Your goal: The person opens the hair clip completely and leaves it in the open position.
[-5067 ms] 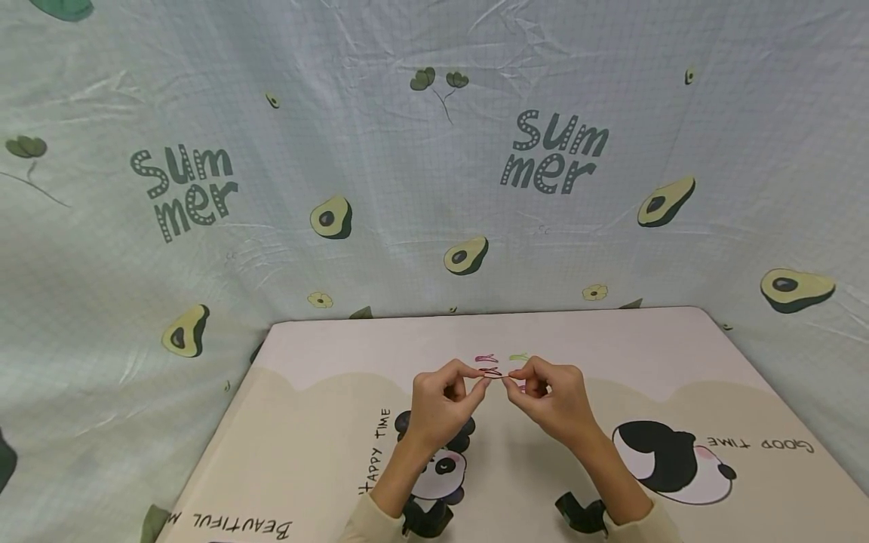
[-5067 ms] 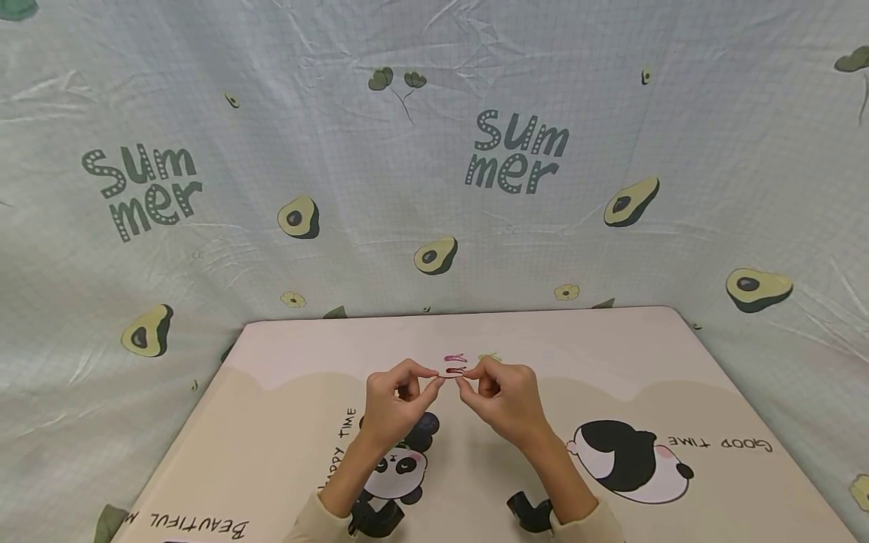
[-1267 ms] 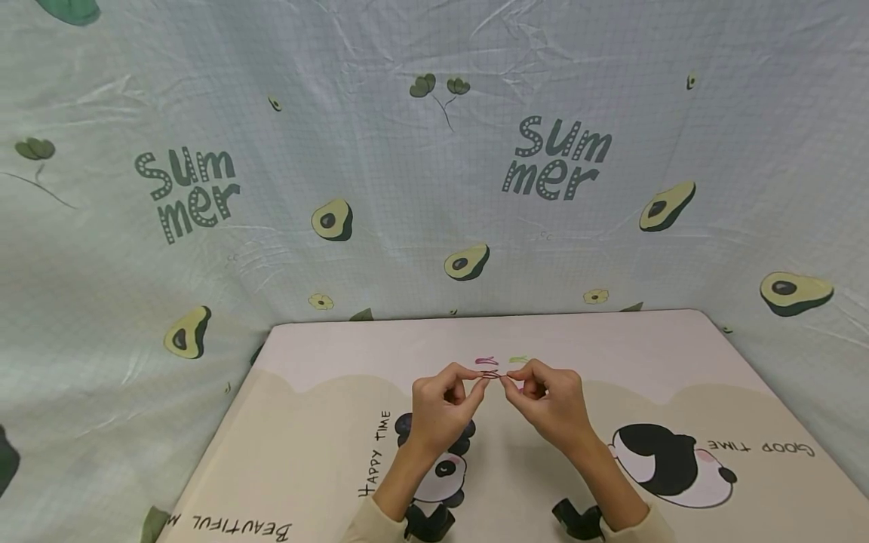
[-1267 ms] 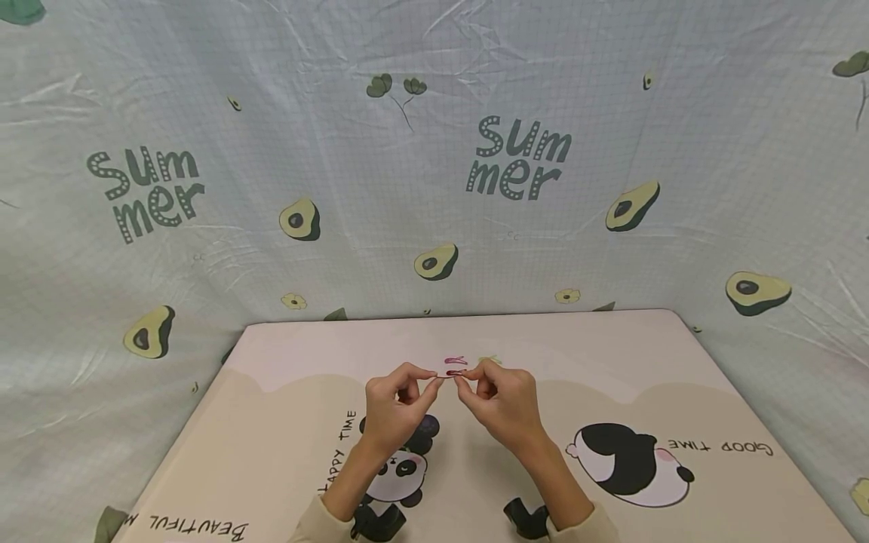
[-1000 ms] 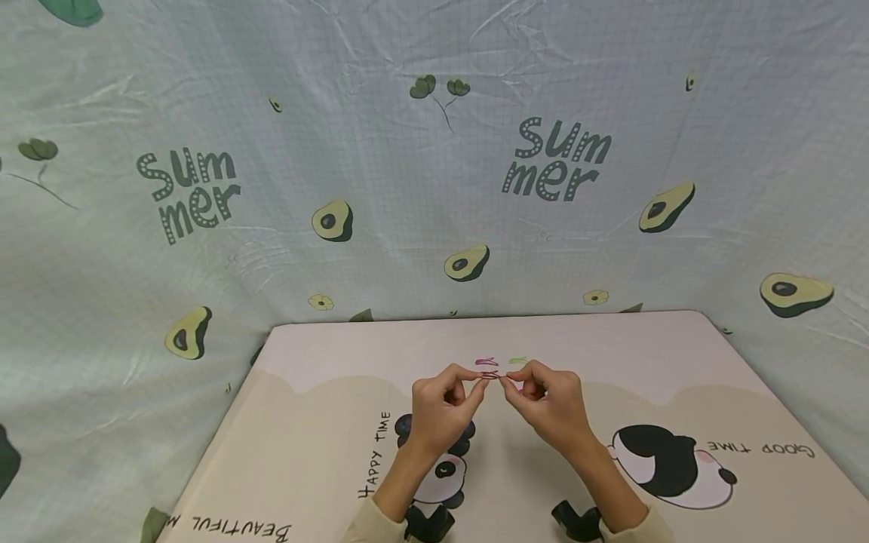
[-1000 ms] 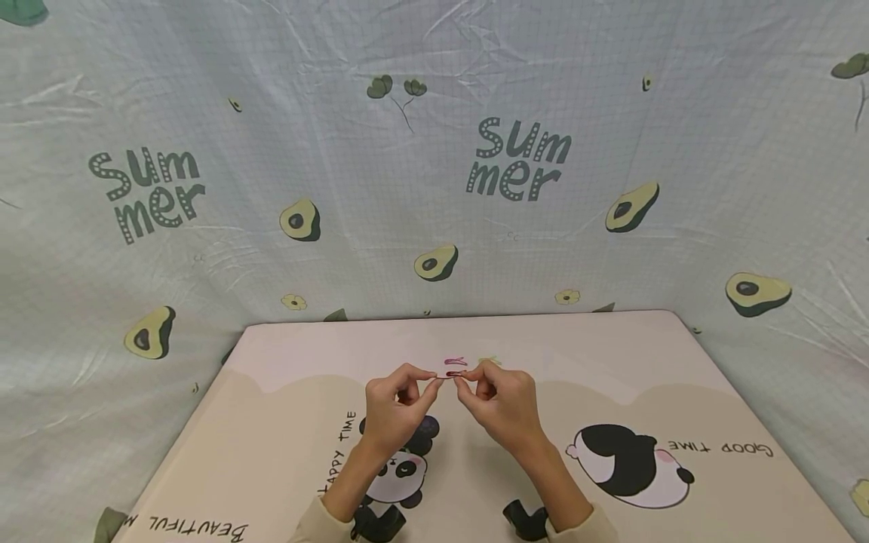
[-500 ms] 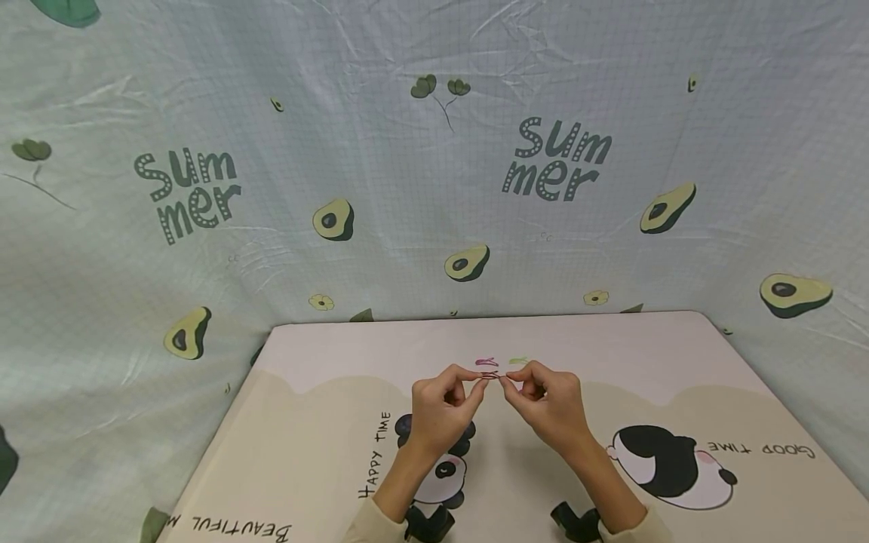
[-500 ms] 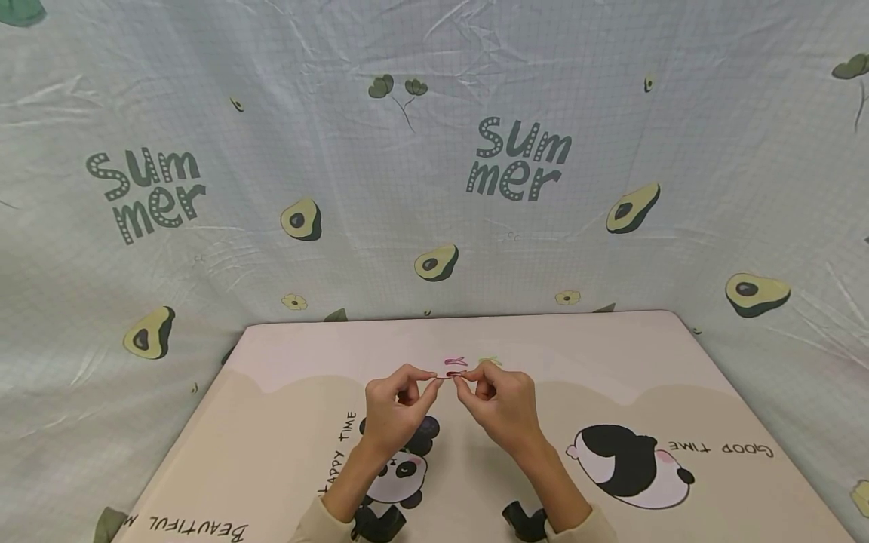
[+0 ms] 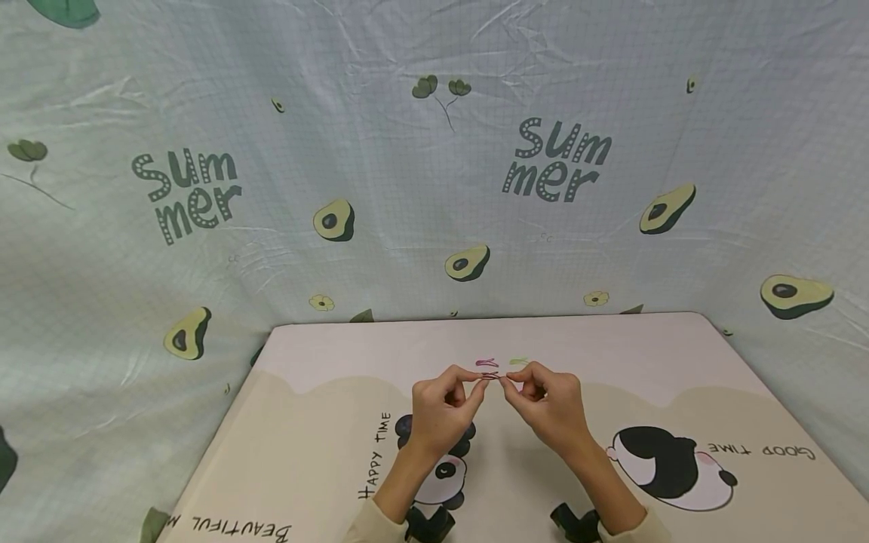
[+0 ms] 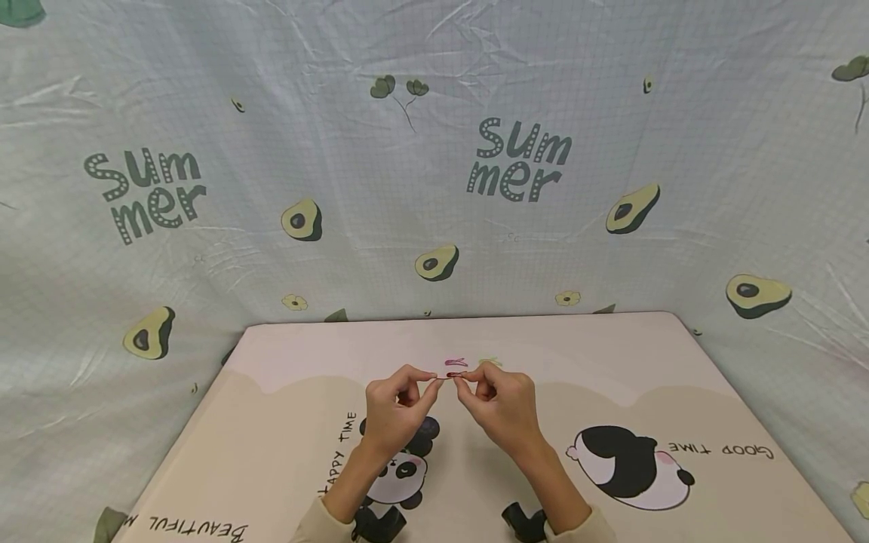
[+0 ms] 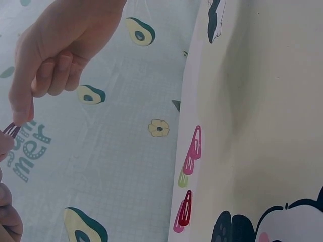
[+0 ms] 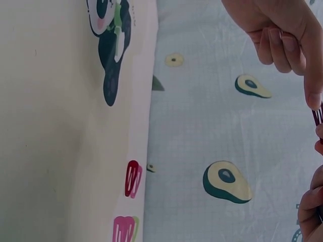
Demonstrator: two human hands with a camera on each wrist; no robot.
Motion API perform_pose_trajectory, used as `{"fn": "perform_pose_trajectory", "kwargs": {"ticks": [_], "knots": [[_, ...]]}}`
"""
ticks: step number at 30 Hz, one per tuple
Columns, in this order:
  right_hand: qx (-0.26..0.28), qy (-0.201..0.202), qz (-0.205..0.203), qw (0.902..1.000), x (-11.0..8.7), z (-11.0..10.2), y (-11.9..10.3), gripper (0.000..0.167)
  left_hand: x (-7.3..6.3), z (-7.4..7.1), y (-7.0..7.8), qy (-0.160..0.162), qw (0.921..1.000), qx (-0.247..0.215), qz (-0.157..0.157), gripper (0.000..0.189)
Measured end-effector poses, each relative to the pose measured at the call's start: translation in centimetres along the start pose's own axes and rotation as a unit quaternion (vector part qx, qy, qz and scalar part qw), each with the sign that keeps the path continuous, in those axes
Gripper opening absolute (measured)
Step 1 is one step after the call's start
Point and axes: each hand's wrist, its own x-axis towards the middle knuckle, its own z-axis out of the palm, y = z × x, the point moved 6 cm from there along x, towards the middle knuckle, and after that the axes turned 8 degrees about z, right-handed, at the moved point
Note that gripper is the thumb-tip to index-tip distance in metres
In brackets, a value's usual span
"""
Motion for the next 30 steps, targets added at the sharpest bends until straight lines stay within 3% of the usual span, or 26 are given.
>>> {"fn": "perform_pose_trajectory", "kwargs": {"ticks": [30], "knots": [[-0.001, 0.010, -0.002, 0.9999, 0.04, 0.13, -0.32, 0.023, -0.15, -0.06, -0.18, 0.009, 0.9999, 0.003, 0.009, 0.011]]}}
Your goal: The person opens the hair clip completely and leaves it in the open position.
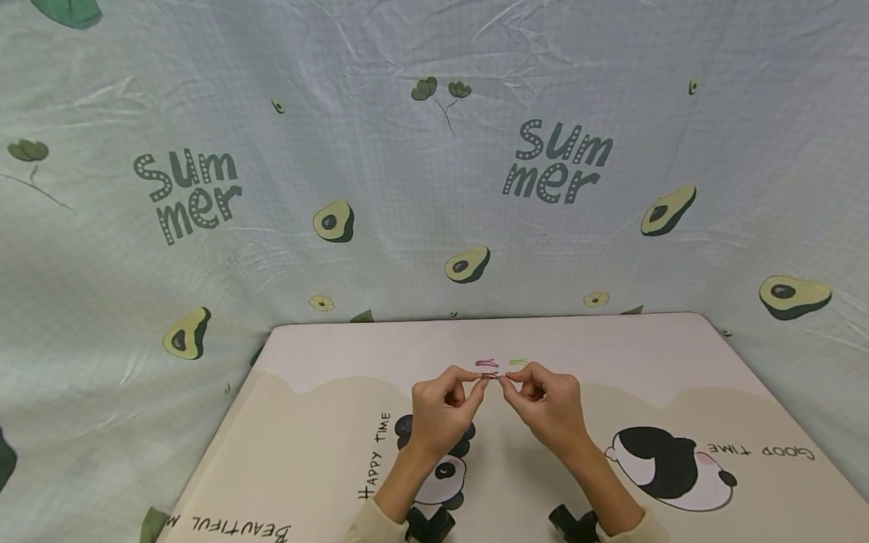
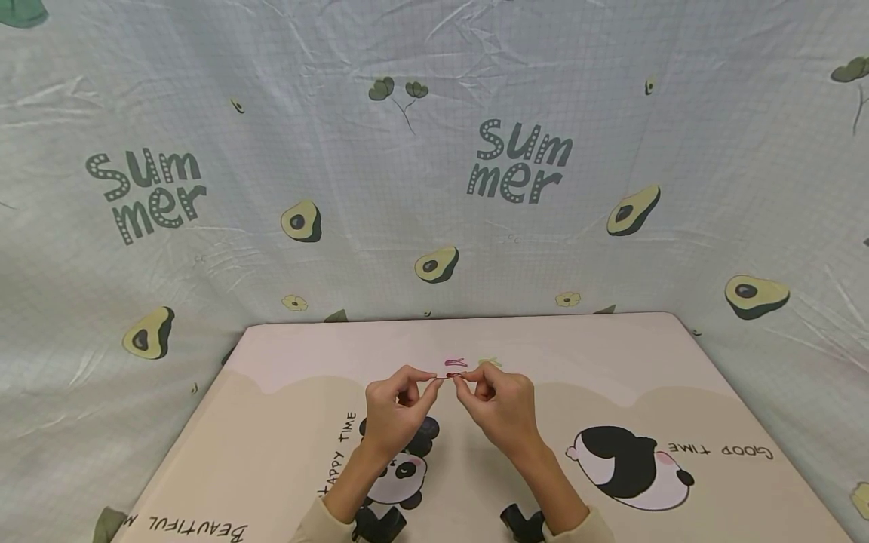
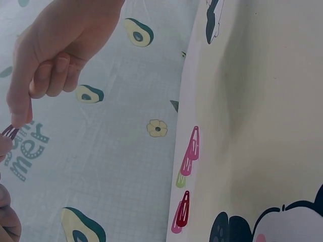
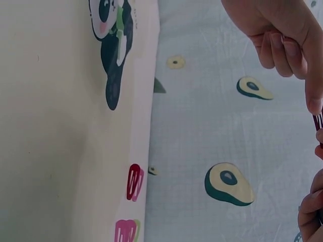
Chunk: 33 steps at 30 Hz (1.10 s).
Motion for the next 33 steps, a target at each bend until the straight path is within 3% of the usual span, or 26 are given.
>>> {"fn": "perform_pose_trajectory", "kwargs": {"ticks": [8, 33], "knots": [[0.001, 0.002, -0.007, 1.0000, 0.03, -0.05, -0.09, 0.024, 0.17, -0.10, 0.22, 0.012, 0.9997, 0.003, 0.023, 0.019], [-0.007, -0.001, -0.016, 0.9999, -0.14, -0.04, -0.23, 0.025, -0.11, -0.15, 0.10, -0.001, 0.9999, -0.002, -0.011, 0.011]]}}
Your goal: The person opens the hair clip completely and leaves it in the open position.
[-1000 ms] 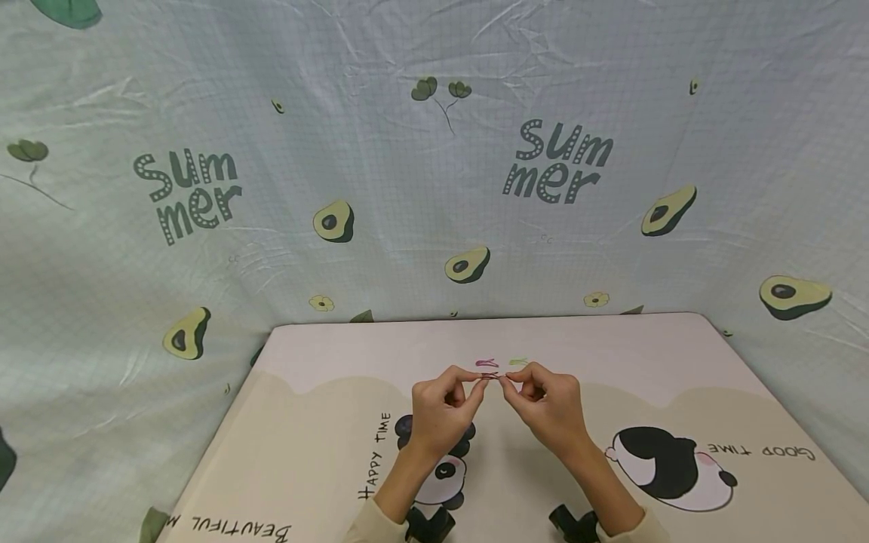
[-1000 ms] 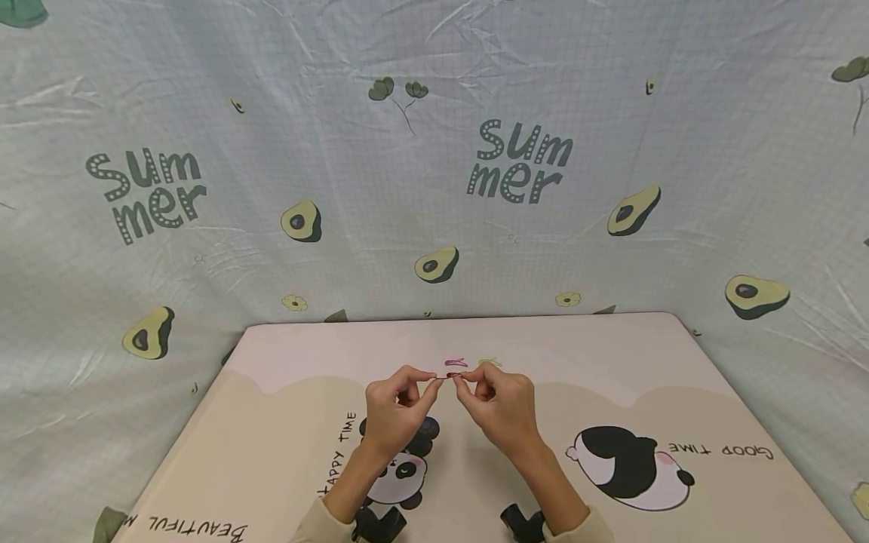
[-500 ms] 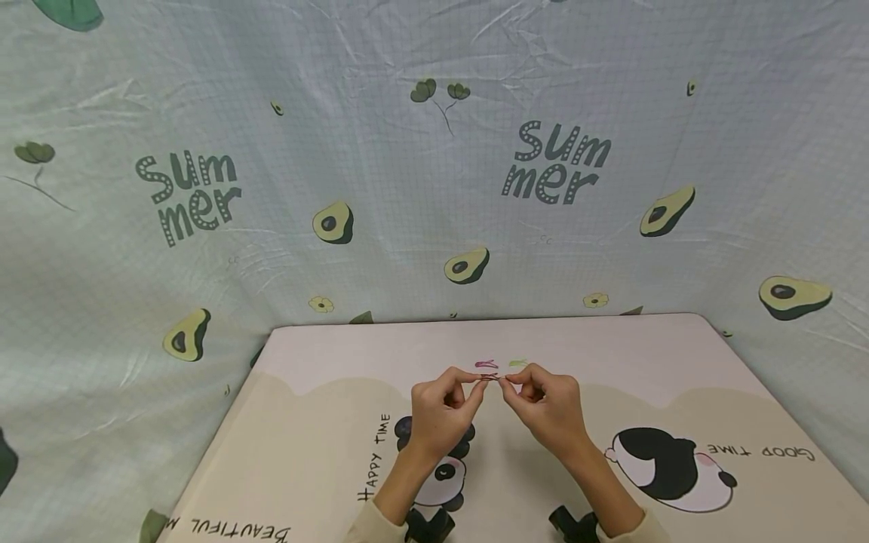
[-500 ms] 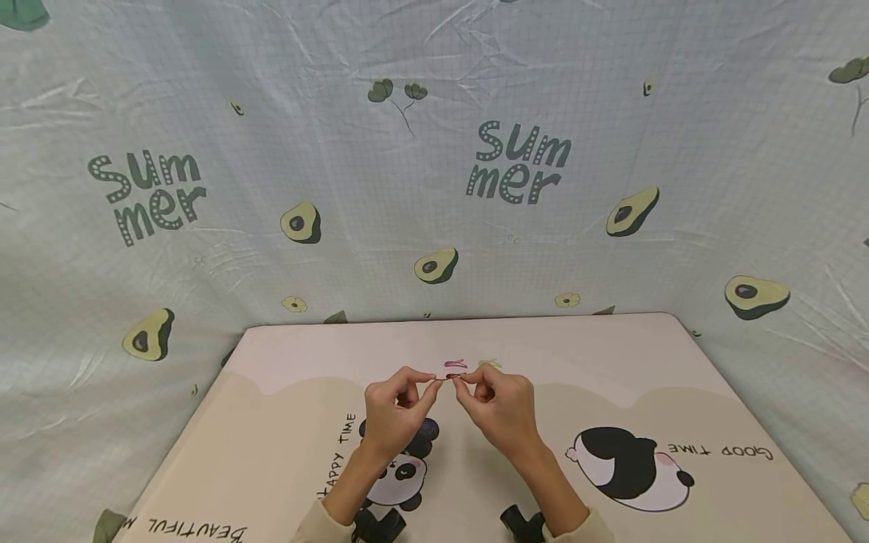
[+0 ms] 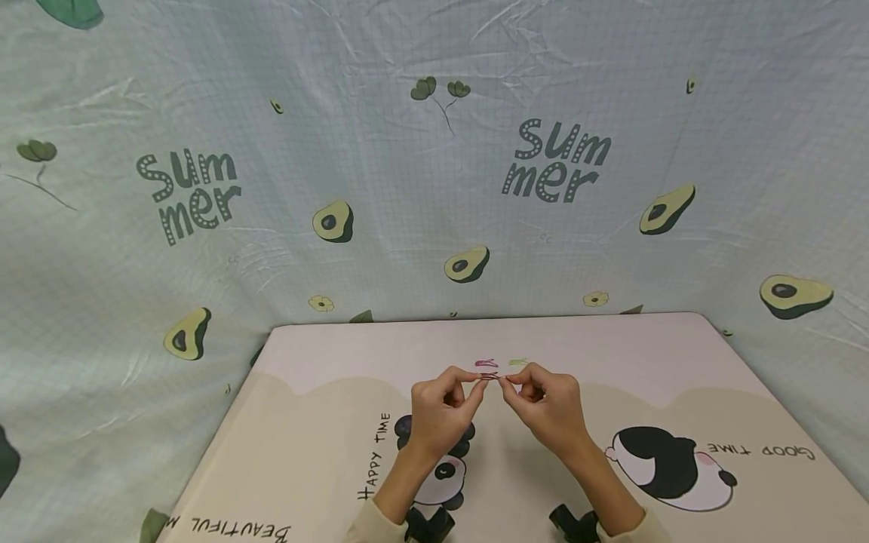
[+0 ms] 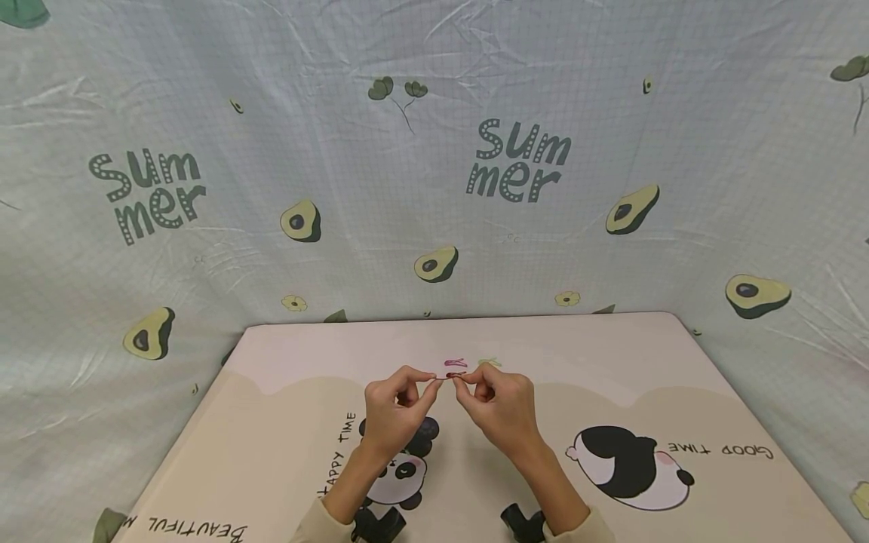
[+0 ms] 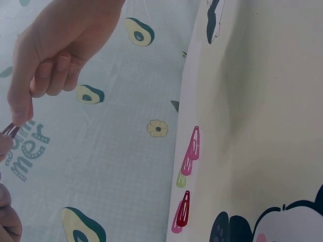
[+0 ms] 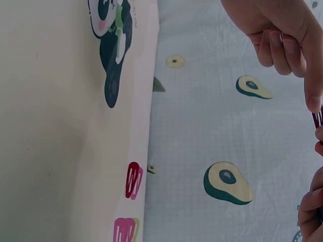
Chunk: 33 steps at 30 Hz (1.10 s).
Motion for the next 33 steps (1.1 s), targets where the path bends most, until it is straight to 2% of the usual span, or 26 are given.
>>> {"fn": "perform_pose_trajectory", "kwargs": {"ticks": [20, 33], "knots": [[0.008, -0.004, -0.015, 0.9999, 0.09, -0.03, 0.09, 0.025, 0.09, 0.02, -0.06, -0.003, 1.0000, -0.009, -0.003, 0.006], [0.004, -0.010, -0.006, 0.9999, 0.22, 0.04, 0.24, 0.025, 0.22, 0.04, -0.17, -0.008, 0.9999, -0.011, -0.010, 0.006]]}}
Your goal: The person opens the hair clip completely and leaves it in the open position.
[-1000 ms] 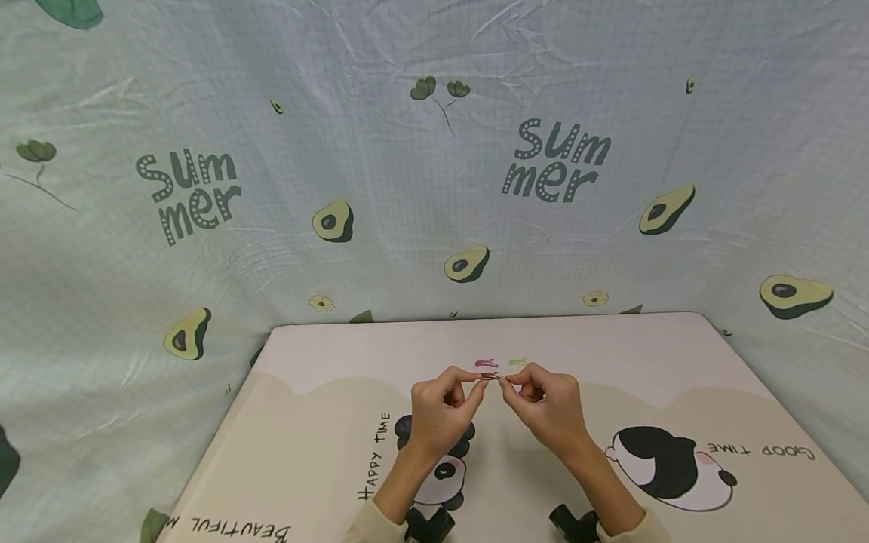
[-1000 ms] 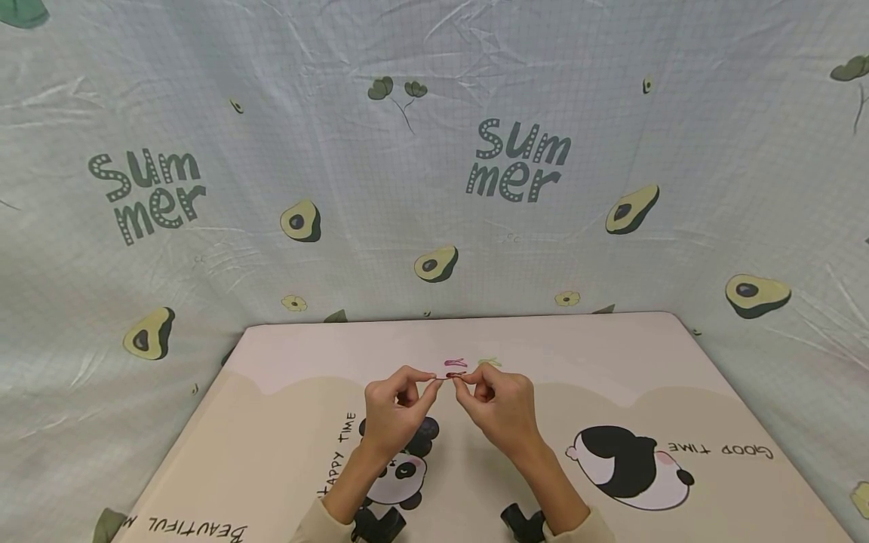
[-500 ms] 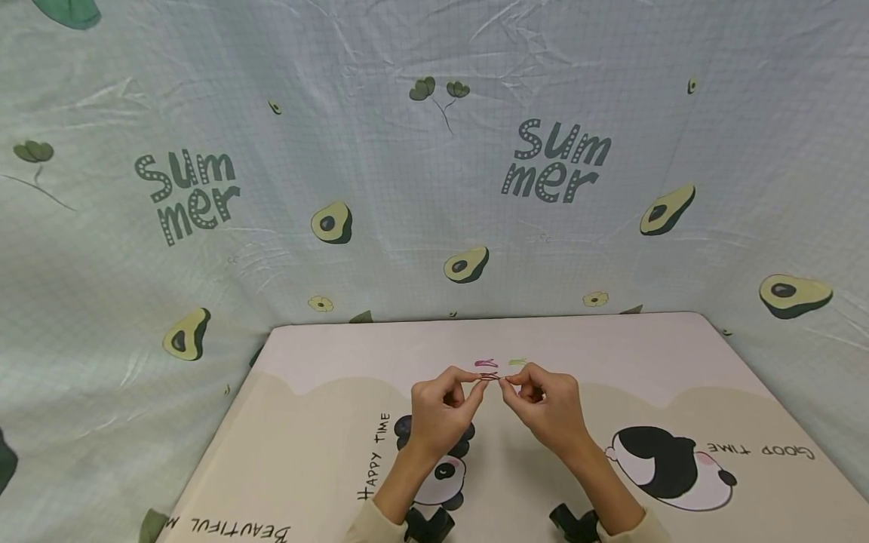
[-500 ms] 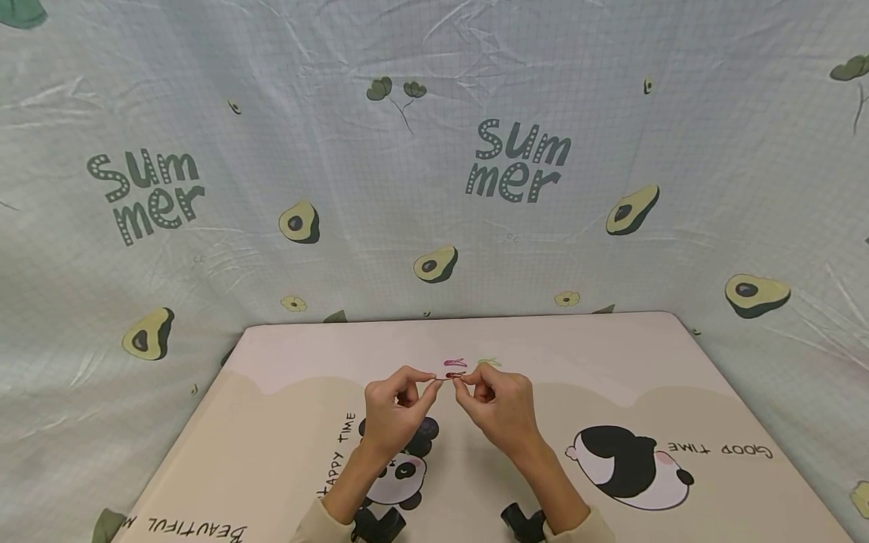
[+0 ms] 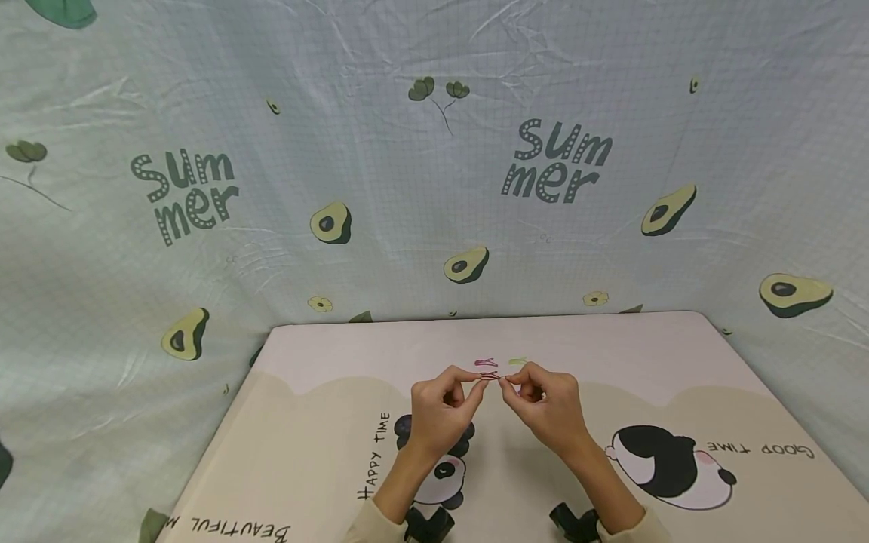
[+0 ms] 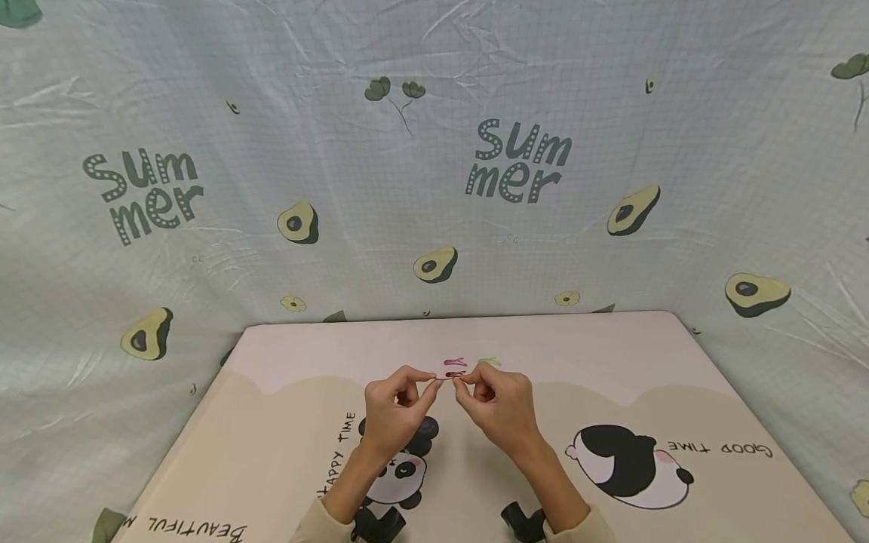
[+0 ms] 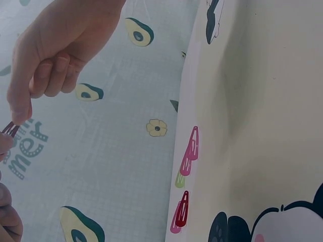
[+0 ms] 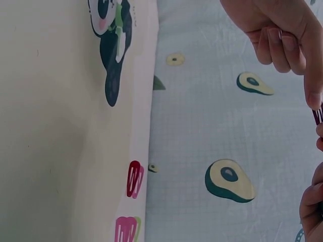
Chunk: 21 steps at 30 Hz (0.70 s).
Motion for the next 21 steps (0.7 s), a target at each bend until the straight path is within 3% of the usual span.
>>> {"fn": "perform_pose_trajectory", "kwargs": {"ticks": [21], "knots": [[0.012, -0.003, -0.005, 0.9999, -0.10, -0.15, 0.07, 0.025, -0.08, 0.11, 0.10, -0.005, 1.0000, -0.007, -0.005, 0.006]]}}
